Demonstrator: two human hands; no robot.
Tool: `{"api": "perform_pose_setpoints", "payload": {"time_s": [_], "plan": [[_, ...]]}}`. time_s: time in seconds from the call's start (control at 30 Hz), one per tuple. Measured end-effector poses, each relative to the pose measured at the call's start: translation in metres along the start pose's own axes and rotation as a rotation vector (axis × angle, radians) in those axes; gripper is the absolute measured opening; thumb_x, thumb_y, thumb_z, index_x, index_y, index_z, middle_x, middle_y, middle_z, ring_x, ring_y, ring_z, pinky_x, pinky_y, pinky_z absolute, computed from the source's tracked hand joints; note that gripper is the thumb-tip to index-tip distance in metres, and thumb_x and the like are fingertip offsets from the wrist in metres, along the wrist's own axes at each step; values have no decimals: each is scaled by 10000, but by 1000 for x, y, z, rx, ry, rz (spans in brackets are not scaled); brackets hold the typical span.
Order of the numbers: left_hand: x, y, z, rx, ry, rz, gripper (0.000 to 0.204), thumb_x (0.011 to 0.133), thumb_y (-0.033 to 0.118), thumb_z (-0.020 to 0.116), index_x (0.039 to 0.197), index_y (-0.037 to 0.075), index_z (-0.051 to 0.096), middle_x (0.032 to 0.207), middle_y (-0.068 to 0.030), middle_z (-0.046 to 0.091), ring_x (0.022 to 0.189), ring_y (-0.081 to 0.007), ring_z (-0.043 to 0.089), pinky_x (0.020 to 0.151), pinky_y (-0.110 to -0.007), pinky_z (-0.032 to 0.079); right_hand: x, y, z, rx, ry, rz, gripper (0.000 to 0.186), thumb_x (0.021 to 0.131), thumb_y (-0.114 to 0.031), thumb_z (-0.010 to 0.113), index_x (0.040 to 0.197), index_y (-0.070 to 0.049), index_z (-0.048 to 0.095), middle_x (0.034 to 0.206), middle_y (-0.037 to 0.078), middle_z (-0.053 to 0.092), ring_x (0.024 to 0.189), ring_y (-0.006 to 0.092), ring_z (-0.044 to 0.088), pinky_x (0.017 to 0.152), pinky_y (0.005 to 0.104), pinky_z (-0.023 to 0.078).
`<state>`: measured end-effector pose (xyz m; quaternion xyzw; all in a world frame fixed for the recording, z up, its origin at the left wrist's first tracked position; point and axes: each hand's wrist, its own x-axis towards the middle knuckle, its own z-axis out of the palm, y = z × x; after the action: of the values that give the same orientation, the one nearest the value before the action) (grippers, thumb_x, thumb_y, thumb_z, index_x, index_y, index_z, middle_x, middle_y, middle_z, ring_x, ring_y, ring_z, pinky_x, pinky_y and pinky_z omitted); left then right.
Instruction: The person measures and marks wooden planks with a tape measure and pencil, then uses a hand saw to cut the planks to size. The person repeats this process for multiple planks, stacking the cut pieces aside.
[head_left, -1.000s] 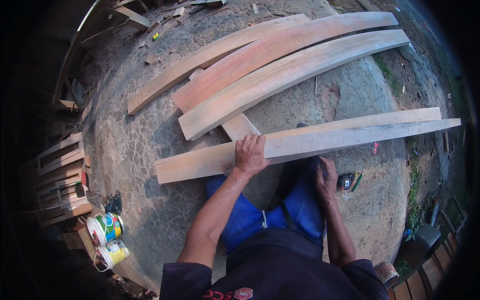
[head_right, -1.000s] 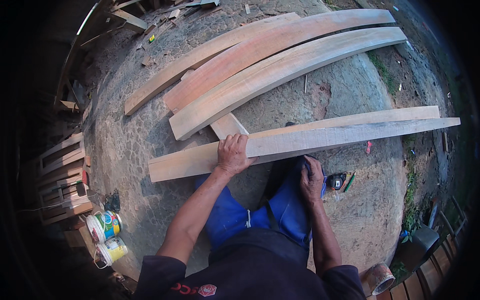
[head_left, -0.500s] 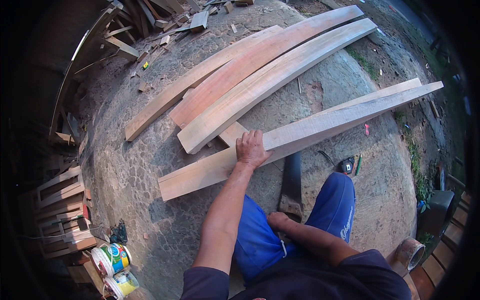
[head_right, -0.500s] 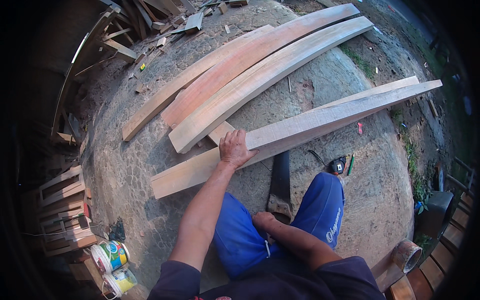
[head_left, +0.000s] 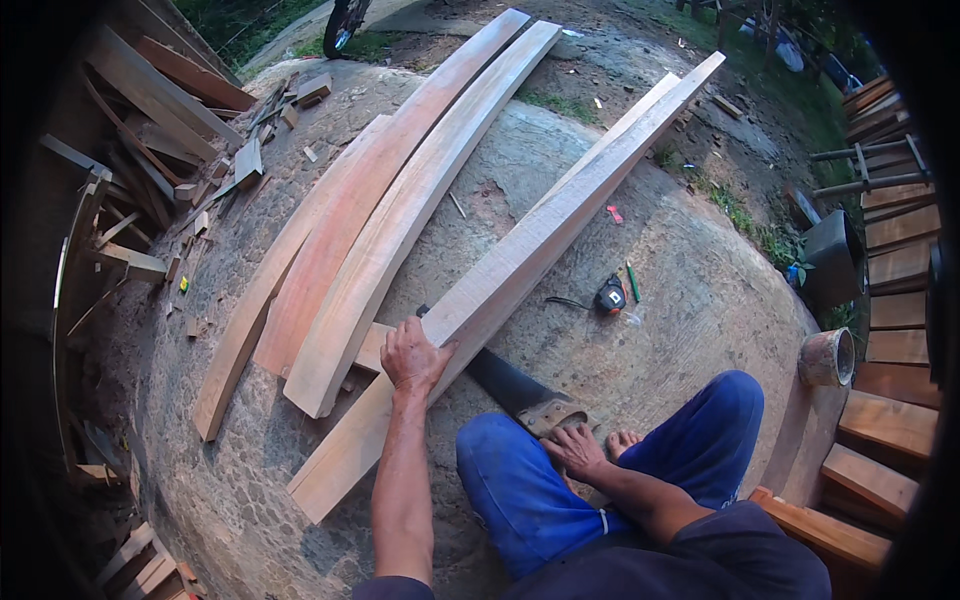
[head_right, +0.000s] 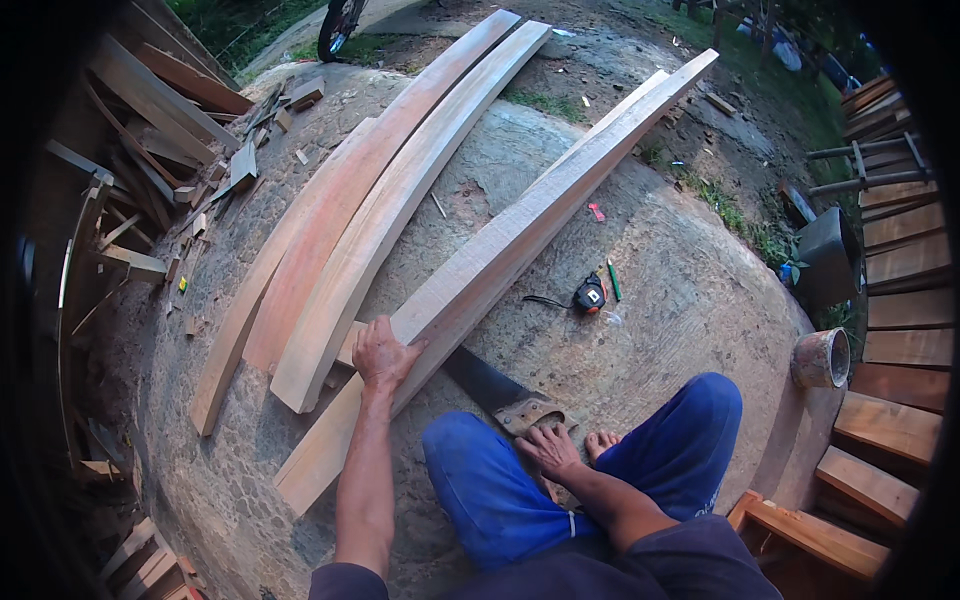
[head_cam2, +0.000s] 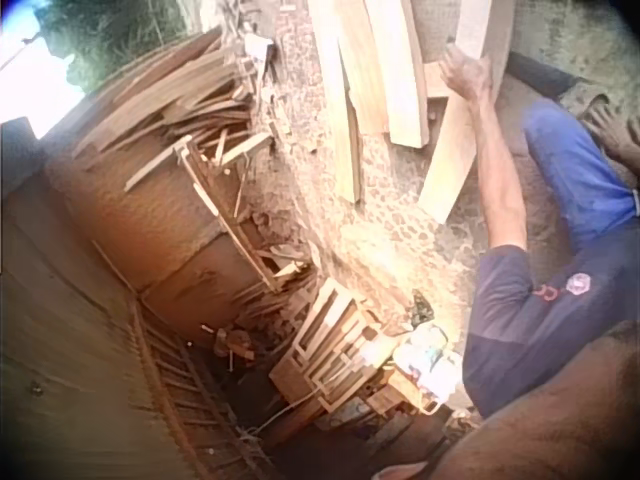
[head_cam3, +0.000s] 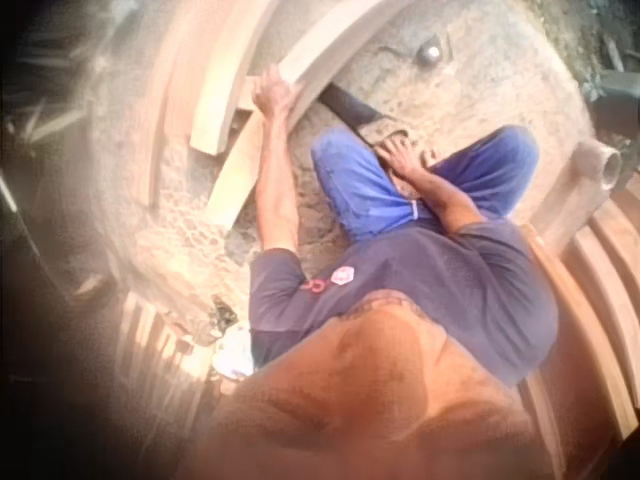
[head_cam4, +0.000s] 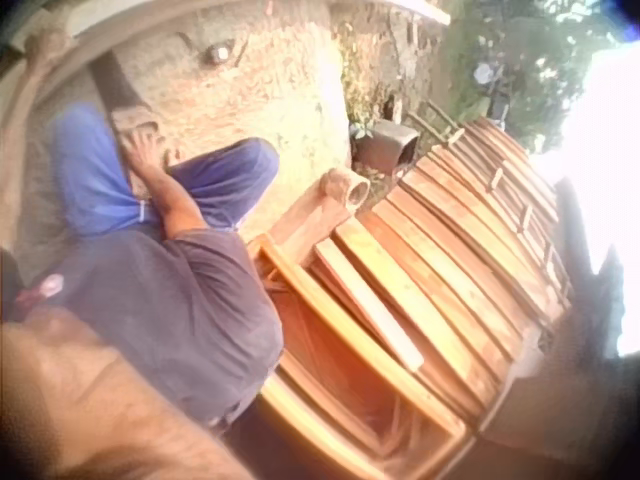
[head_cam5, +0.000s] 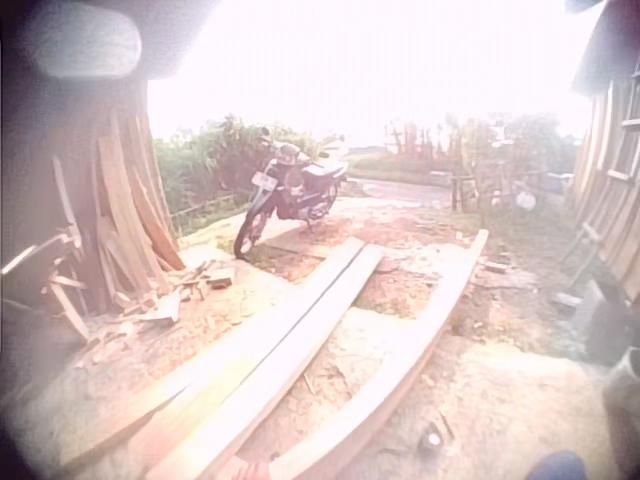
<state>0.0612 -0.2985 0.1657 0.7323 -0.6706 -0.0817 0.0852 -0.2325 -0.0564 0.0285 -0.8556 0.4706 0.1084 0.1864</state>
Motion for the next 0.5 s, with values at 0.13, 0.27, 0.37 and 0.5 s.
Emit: {"api": "perform_pose_setpoints", "payload": {"time_s": [0.13,0.27,0.37,0.5], "plan": [[1,-1,3,20,20,14,660,647,480,925,1072,81,617,1089,-116,684,1050,-343,641,899,-489,523,0,6,12,25,37,50,418,975,-278,518,1385,-205,549,1099,84,634,1136,276,594,980,463,411],[2,-3,2,24,-4,9,671,642,483,927,1079,78,618,1096,-119,681,1054,-349,637,905,-497,520,-13,6,8,110,20,119,417,980,-287,512,1378,-172,555,986,77,645,1026,253,632,926,445,427],[3,-1,1,29,20,-4,666,644,479,926,1073,74,618,1088,-129,681,1059,-360,637,909,-504,518,-33,19,-22,210,82,145,560,953,-219,552,1508,-193,479,969,71,629,987,248,638,892,442,424],[2,-1,5,-5,13,-24,669,644,470,927,1078,65,619,1090,-145,683,1078,-377,639,919,-512,514,-64,49,-82,137,66,101,713,874,-164,627,1556,-247,438,963,63,617,970,246,630,876,430,418]]}}
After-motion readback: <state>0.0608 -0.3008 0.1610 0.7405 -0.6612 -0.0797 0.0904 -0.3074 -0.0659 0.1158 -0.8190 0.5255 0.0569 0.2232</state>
